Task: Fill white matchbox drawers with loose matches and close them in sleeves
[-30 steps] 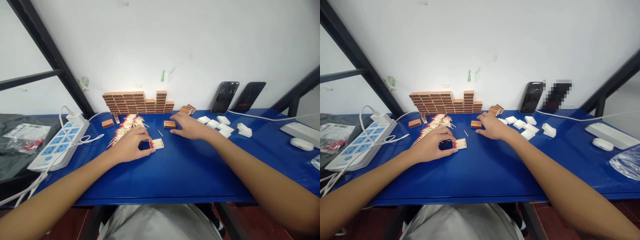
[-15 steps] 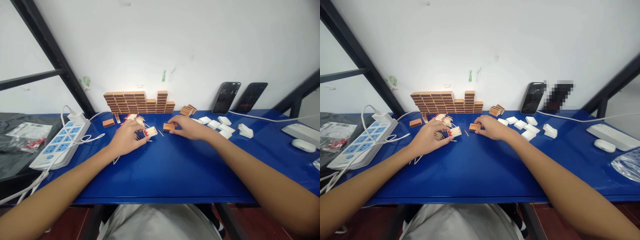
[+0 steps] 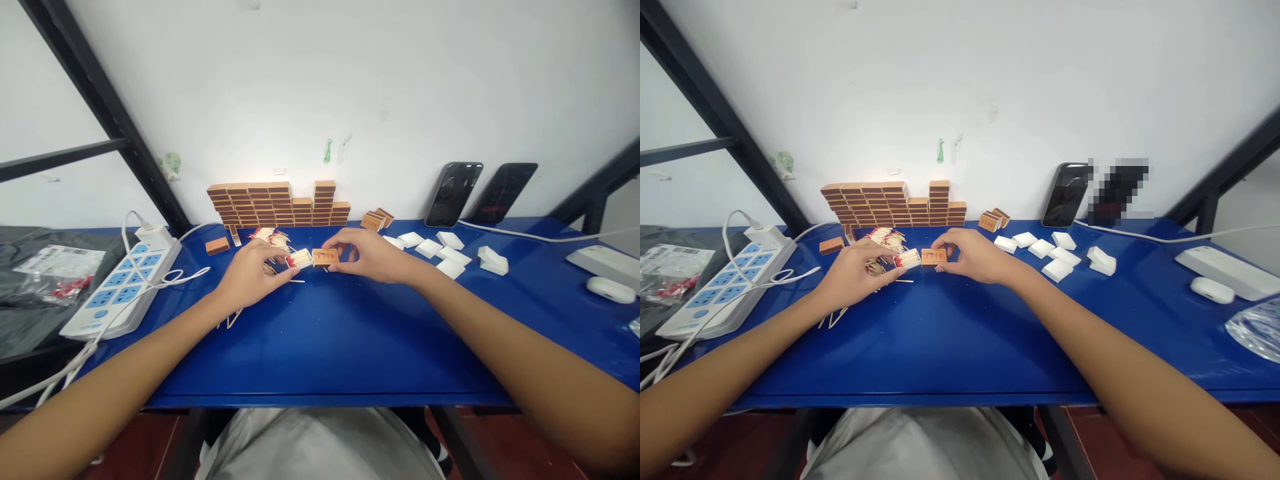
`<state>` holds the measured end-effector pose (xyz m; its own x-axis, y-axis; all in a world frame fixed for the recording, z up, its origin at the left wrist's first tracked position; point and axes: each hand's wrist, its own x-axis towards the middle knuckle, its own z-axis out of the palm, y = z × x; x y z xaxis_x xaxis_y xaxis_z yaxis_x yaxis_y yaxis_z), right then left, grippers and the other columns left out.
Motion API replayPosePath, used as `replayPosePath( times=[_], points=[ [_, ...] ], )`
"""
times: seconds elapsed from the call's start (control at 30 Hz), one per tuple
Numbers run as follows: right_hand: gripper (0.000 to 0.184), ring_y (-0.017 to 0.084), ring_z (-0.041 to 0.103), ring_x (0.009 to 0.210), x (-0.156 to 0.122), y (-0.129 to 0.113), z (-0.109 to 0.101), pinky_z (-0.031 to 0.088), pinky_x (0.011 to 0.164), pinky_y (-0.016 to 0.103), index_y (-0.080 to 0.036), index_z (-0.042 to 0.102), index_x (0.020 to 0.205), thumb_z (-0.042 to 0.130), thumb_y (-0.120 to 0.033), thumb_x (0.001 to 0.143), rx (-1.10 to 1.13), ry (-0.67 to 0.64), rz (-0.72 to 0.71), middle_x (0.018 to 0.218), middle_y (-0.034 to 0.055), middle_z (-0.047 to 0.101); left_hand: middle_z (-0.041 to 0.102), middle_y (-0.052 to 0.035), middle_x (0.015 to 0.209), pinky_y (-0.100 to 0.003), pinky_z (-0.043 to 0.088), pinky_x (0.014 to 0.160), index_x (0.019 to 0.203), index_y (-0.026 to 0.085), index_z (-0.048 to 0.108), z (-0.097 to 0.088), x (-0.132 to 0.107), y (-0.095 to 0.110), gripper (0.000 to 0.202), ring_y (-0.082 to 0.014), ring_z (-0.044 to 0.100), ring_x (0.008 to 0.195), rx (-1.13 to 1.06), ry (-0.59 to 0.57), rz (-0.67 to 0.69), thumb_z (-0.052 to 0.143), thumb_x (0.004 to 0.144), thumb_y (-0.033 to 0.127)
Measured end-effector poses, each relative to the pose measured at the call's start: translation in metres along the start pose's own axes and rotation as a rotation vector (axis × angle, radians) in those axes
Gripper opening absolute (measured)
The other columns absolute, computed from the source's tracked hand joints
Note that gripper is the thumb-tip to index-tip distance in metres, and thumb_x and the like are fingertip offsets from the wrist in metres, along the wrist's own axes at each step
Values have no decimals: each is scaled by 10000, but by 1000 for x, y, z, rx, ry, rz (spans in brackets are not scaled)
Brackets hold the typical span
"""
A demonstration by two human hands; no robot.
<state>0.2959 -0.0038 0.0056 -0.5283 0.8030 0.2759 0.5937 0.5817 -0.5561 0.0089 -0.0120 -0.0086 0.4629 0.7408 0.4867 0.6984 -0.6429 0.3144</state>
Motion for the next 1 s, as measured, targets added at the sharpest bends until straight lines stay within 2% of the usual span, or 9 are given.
replayPosePath(
  times=[0.23,0.47,0.67,0.77,0.93,1.0],
  points=[
    [396,209,688,920,-1,0,2,575,764,332,-197,746,1175,787,-379,827,75,23,1,1125,94,740,801,-66,1046,-438,548,904,997,224,795,-1,0,3,281,-276,695,1011,-45,-18,42,751,877,474],
    [394,228,715,1028,1,1,5,615,935,406,-194,739,1163,799,-372,817,246,89,14,1199,109,725,796,-68,1089,-424,557,909,1079,237,788,-1,2,-6,322,-268,710,1018,-92,-30,83,754,884,491],
    [456,215,713,960,1,-3,15,640,885,405,-180,753,1124,867,-402,743,343,79,16,1076,89,743,801,-55,1089,-411,566,903,1050,259,802,-1,2,-4,329,-266,719,1024,-198,-26,73,762,881,539],
    [464,212,722,976,-1,-14,19,632,911,405,-188,751,1147,873,-381,743,422,54,11,1067,78,754,803,-54,1037,-411,549,898,1027,258,802,-3,3,1,375,-264,713,990,-262,-30,112,821,816,568],
    [465,230,734,1037,-8,-39,20,618,965,425,-206,747,1179,877,-326,749,558,-77,-12,1117,70,772,772,-48,919,-391,504,825,974,229,772,-6,3,5,609,-248,665,883,-295,-54,207,893,592,689],
    [456,231,735,1044,-10,-45,18,612,979,427,-213,751,1176,876,-323,751,585,-109,-14,1133,67,772,759,-45,900,-384,492,806,958,227,762,-6,2,6,657,-243,651,857,-302,-77,210,889,544,721]
  ],
)
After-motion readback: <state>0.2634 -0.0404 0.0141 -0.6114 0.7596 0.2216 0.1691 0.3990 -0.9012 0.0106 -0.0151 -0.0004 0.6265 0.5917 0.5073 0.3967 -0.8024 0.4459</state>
